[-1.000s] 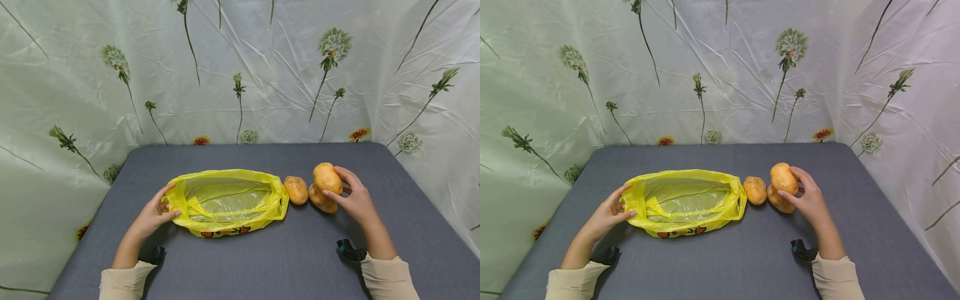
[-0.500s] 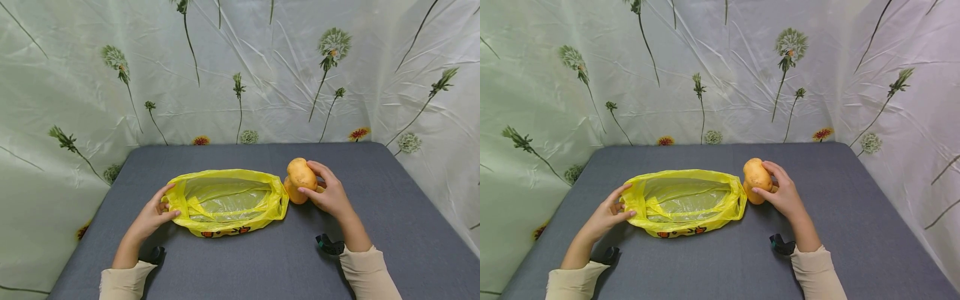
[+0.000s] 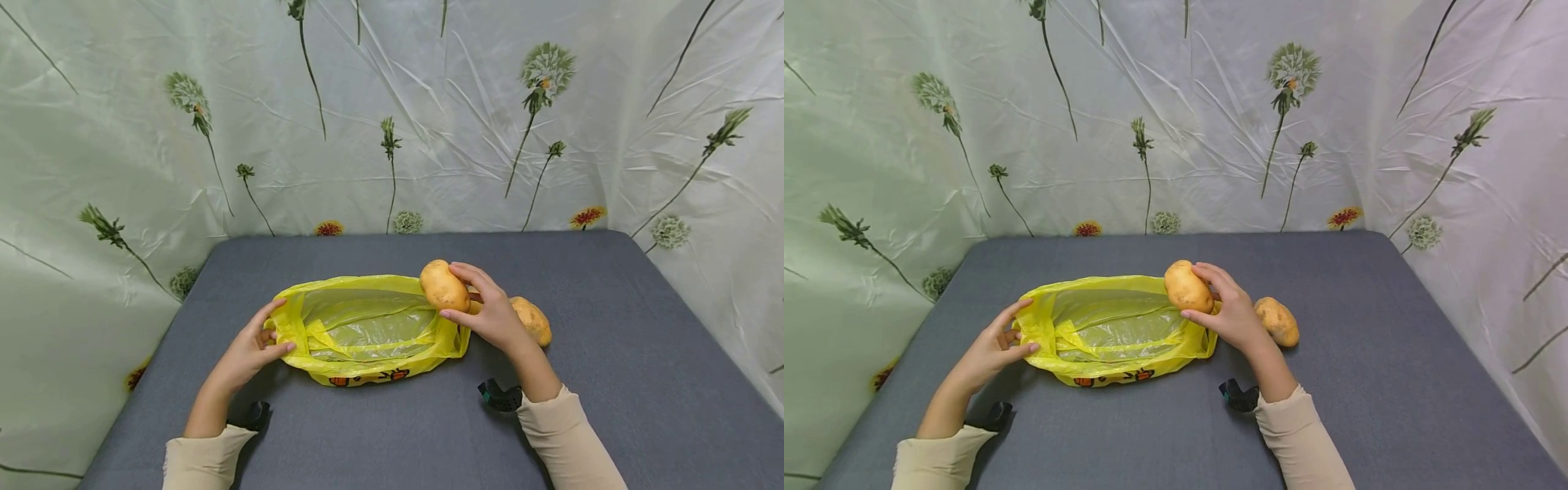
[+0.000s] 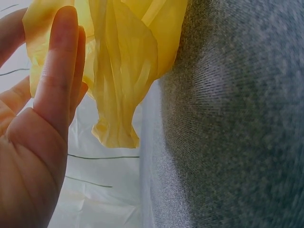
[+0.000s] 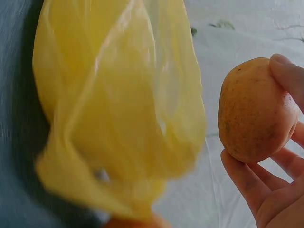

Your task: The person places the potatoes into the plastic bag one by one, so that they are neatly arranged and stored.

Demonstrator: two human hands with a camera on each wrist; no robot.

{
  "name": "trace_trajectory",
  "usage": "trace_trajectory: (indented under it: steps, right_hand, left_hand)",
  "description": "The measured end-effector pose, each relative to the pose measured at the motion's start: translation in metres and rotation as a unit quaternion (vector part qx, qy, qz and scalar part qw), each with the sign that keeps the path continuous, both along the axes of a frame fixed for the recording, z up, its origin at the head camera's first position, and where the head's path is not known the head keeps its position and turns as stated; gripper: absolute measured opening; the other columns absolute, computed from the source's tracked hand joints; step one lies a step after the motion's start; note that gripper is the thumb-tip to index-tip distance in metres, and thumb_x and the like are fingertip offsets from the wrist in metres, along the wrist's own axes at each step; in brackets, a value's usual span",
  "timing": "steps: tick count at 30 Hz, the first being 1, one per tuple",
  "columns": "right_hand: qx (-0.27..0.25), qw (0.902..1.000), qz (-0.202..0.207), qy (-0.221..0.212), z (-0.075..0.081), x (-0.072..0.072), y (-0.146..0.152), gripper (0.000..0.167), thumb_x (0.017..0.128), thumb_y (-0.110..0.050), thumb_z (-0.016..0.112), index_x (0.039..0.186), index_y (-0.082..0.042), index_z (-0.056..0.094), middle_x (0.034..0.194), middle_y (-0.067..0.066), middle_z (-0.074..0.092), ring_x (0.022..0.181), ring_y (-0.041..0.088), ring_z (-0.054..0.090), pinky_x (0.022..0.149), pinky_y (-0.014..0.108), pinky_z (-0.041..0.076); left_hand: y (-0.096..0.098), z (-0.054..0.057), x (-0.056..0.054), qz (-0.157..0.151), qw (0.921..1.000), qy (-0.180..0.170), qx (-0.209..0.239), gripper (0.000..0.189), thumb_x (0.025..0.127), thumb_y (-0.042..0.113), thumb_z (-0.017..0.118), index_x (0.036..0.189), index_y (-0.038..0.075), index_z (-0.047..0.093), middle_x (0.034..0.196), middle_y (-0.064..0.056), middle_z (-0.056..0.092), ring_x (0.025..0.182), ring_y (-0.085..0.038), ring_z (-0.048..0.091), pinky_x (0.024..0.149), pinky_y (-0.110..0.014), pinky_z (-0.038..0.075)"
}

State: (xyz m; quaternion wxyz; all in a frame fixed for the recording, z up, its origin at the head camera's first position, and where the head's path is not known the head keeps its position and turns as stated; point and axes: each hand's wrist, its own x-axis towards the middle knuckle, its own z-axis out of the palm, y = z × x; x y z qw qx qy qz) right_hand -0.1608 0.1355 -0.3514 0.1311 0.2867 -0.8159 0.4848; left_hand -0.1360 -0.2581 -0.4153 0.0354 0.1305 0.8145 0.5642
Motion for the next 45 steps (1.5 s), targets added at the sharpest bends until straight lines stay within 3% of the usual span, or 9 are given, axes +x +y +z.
trace_trajectory:
  steps: [8,14,22,28,45]
  right_hand:
    - [-0.011,0.9979,0.049,-0.040,-0.004,-0.001,-0.030,0.062,0.071,0.001,0.074,0.126,0.007,0.045,0.130,0.023,0.038,0.118,0.032,0.039,0.081,0.041,0.045]
    - [-0.020,0.9966,0.072,-0.037,-0.014,-0.003,-0.049,0.062,0.070,0.000,0.075,0.124,0.008,0.046,0.129,0.023,0.040,0.116,0.033,0.041,0.081,0.039,0.045]
    - [-0.028,0.9943,0.093,-0.044,-0.050,-0.020,-0.069,0.066,0.069,-0.010,0.078,0.127,-0.005,0.047,0.131,0.011,0.042,0.115,0.024,0.043,0.079,0.032,0.046]
    - [-0.024,0.9920,0.108,-0.061,-0.057,-0.021,-0.087,0.065,0.070,-0.016,0.078,0.128,-0.009,0.048,0.131,0.004,0.042,0.115,0.019,0.044,0.079,0.029,0.046]
    - [-0.001,0.9845,0.137,-0.110,-0.069,-0.023,-0.129,0.063,0.073,-0.019,0.076,0.128,-0.008,0.047,0.130,0.004,0.042,0.113,0.018,0.044,0.082,0.026,0.043]
  left_hand:
    - [0.000,0.001,0.000,-0.001,1.0000,-0.002,-0.002,0.078,0.080,0.002,0.066,0.142,0.010,0.019,0.130,-0.022,0.025,0.077,-0.013,0.052,0.055,-0.026,0.044]
    - [-0.001,0.000,-0.001,-0.002,1.0000,0.000,0.001,0.077,0.080,0.001,0.066,0.141,0.009,0.019,0.130,-0.022,0.025,0.077,-0.013,0.052,0.055,-0.026,0.044]
    - [-0.001,0.000,-0.001,-0.003,1.0000,0.004,-0.002,0.077,0.080,0.001,0.066,0.141,0.008,0.019,0.132,-0.022,0.023,0.076,-0.012,0.051,0.054,-0.026,0.043]
    - [0.000,0.001,0.000,0.001,1.0000,0.000,-0.009,0.078,0.080,0.002,0.067,0.141,0.010,0.020,0.132,-0.021,0.023,0.075,-0.013,0.051,0.055,-0.026,0.043]
    - [0.000,0.001,0.000,-0.005,1.0000,-0.004,-0.007,0.078,0.080,0.002,0.066,0.142,0.010,0.019,0.132,-0.020,0.022,0.075,-0.012,0.051,0.054,-0.026,0.043]
